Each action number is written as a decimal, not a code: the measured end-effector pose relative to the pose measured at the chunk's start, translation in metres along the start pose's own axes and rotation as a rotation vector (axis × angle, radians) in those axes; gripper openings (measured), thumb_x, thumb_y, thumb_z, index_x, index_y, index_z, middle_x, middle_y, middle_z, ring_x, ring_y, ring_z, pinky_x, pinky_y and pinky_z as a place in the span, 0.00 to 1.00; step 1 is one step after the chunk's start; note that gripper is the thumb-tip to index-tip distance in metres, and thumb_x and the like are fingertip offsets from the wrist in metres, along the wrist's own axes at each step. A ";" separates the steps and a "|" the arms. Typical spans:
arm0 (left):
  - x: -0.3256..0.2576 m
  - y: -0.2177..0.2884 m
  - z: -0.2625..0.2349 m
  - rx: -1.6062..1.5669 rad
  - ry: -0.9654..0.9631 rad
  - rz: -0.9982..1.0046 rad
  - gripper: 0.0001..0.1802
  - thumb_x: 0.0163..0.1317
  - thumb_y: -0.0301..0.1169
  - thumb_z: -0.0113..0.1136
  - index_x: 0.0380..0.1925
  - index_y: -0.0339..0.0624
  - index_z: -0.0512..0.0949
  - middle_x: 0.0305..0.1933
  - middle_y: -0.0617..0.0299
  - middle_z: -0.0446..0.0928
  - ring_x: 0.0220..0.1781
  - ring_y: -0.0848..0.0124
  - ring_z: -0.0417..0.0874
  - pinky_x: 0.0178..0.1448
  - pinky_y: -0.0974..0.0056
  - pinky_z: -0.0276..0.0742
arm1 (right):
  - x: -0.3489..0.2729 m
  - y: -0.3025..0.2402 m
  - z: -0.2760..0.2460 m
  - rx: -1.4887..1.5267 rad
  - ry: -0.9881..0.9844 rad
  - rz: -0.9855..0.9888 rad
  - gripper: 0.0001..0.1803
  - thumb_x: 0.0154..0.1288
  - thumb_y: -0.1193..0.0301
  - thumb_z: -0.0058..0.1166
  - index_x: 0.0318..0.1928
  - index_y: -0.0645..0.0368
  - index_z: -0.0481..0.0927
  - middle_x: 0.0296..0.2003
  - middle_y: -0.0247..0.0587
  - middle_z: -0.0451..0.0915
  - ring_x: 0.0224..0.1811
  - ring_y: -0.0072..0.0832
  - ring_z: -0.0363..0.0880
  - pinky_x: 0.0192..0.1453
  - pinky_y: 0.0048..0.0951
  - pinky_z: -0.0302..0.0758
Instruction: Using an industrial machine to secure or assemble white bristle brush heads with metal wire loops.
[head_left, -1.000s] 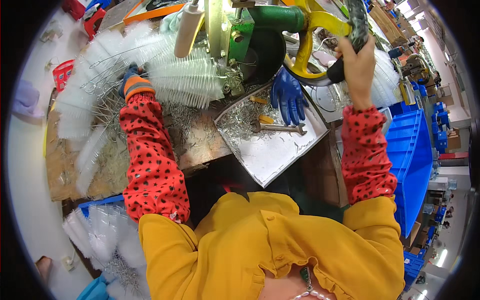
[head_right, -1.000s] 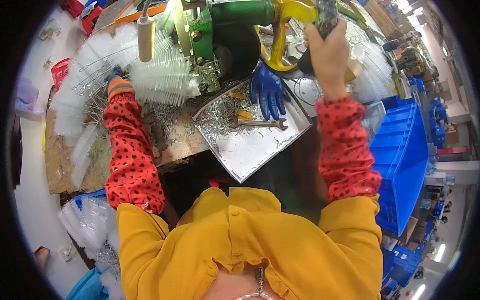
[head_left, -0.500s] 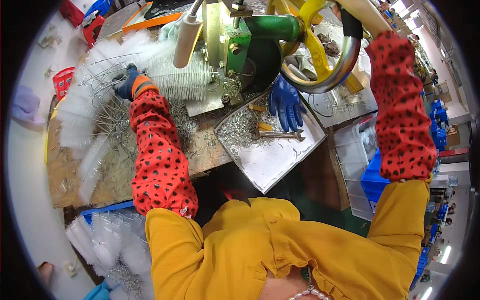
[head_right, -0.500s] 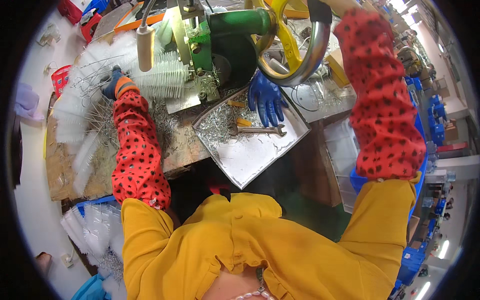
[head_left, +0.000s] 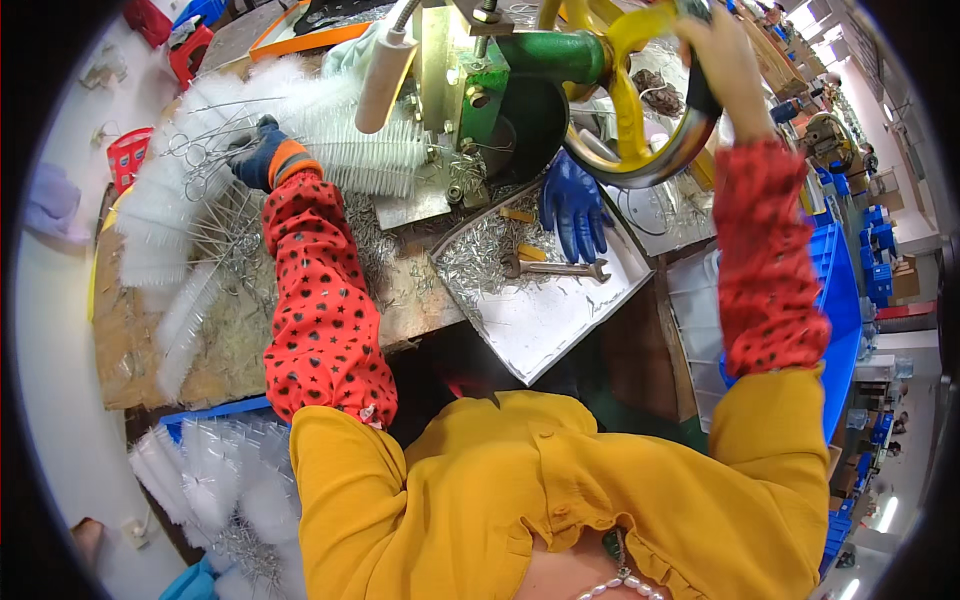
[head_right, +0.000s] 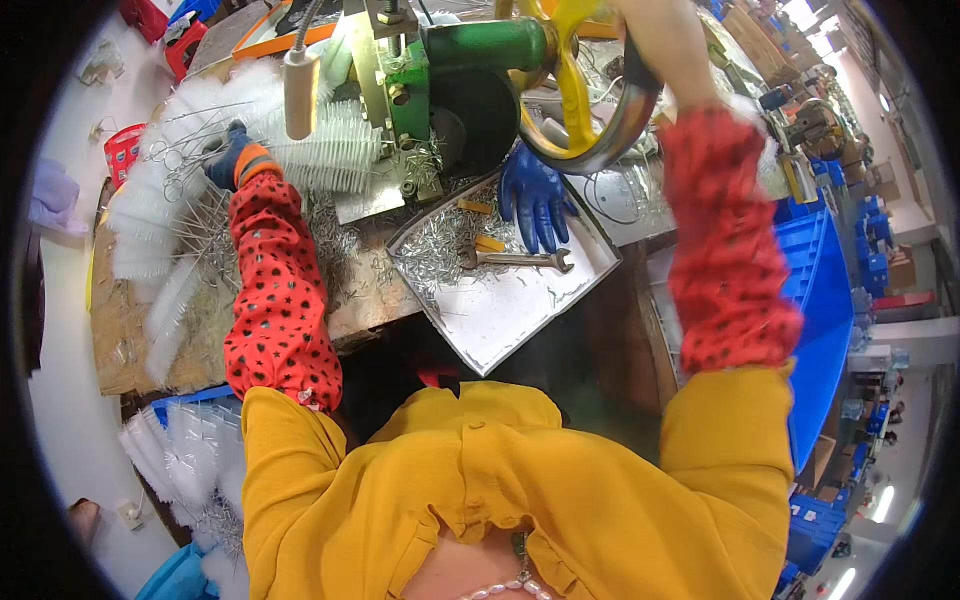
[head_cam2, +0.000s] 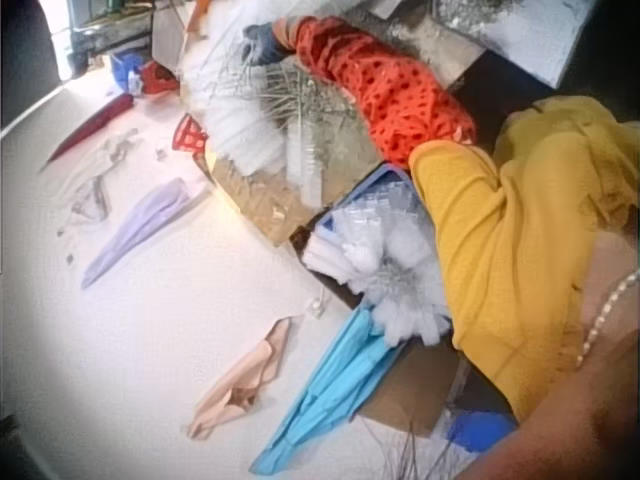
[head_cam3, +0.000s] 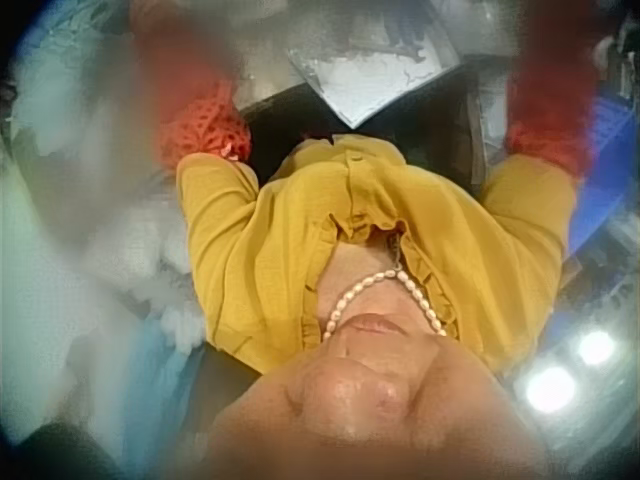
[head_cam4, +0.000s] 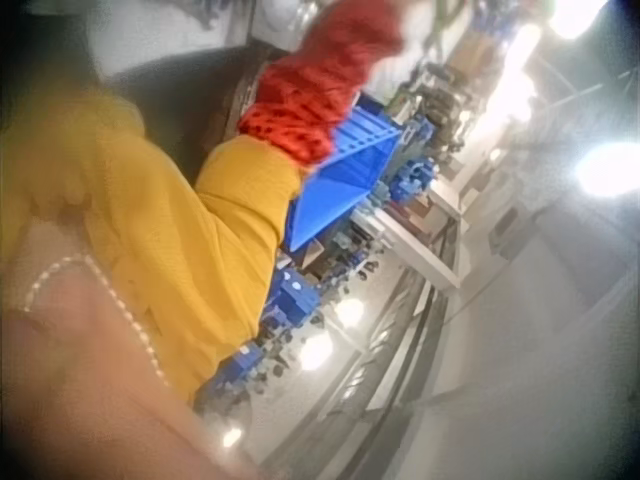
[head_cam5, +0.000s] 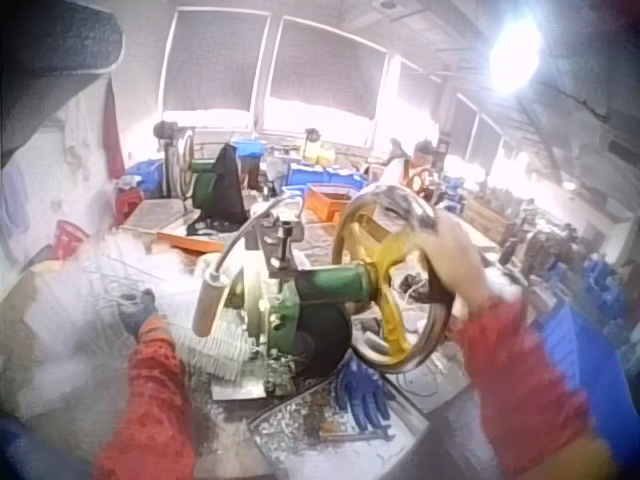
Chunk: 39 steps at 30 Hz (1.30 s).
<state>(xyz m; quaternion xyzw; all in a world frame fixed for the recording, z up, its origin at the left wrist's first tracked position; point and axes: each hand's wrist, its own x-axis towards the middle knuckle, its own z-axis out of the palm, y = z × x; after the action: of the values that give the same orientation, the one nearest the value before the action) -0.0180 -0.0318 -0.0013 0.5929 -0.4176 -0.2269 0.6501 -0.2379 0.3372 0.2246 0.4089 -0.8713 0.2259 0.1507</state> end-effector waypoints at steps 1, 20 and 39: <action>0.013 -0.005 -0.017 0.006 0.037 0.012 0.26 0.34 0.44 0.69 0.29 0.39 0.72 0.25 0.55 0.74 0.23 0.64 0.73 0.30 0.61 0.70 | -0.034 -0.024 0.030 0.256 0.228 0.022 0.14 0.51 0.65 0.51 0.33 0.64 0.68 0.14 0.35 0.70 0.16 0.20 0.68 0.21 0.21 0.63; -0.011 -0.024 -0.051 -0.372 -0.395 -0.128 0.43 0.30 0.28 0.73 0.50 0.32 0.61 0.50 0.52 0.66 0.49 0.65 0.68 0.54 0.67 0.63 | 0.010 -0.003 0.012 0.405 0.006 0.050 0.11 0.53 0.67 0.49 0.30 0.62 0.67 0.15 0.34 0.69 0.14 0.18 0.67 0.18 0.20 0.65; -0.017 -0.017 -0.040 -0.249 -0.295 0.027 0.50 0.27 0.36 0.73 0.51 0.29 0.57 0.50 0.44 0.65 0.49 0.57 0.71 0.51 0.63 0.66 | -0.123 -0.014 0.116 0.705 0.638 0.096 0.23 0.54 0.70 0.53 0.45 0.66 0.58 0.27 0.41 0.72 0.24 0.24 0.74 0.26 0.23 0.70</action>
<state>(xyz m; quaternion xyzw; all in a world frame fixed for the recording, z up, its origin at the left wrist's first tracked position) 0.0085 0.0020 -0.0200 0.4625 -0.4851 -0.3523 0.6531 -0.1597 0.3486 0.0741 0.3047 -0.6696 0.6287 0.2521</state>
